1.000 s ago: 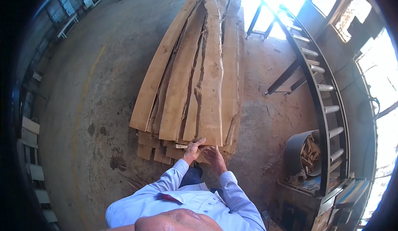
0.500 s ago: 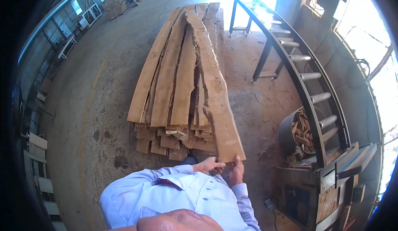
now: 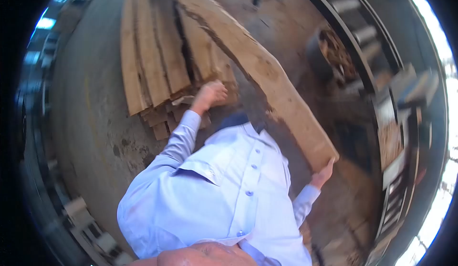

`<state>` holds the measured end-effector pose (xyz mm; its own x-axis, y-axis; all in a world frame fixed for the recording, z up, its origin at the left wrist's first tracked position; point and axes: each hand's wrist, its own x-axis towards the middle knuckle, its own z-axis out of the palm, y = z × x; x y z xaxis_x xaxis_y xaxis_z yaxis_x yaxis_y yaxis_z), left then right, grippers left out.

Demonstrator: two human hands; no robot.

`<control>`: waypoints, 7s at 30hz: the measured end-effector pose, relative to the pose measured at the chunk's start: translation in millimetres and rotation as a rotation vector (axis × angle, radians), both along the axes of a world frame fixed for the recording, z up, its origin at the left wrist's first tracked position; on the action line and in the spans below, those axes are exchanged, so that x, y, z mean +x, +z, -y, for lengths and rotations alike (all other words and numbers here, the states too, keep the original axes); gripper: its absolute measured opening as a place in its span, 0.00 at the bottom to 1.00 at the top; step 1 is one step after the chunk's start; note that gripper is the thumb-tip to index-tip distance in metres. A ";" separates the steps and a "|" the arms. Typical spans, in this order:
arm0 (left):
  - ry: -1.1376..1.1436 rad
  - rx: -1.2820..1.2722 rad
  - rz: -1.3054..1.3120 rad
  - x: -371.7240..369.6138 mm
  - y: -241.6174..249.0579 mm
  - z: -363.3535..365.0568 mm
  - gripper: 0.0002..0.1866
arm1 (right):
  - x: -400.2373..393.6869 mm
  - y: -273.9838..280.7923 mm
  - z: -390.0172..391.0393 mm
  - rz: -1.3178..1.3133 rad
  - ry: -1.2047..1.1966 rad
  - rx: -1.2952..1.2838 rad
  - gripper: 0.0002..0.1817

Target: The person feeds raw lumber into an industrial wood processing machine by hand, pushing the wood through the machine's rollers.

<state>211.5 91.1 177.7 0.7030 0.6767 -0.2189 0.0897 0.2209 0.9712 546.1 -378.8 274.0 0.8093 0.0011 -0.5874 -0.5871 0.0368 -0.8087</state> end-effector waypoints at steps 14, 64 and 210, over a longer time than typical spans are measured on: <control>0.484 -0.646 0.128 62.7 -77.1 -250.8 0.51 | 28.9 5.5 -62.8 0.205 -0.077 -0.257 0.30; 0.591 -0.909 0.094 302.4 -26.1 -38.9 0.25 | 266.0 18.2 234.1 -0.055 0.273 -1.384 0.46; -0.084 -0.092 -0.307 862.3 139.0 -31.2 0.52 | 647.2 -18.6 191.3 0.480 -0.102 -0.847 0.24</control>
<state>1073.9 122.3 316.7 0.6468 0.5871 -0.4868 0.3969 0.2859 0.8722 1193.2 -570.1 255.4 0.9354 -0.3522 0.0302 -0.2146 -0.6337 -0.7432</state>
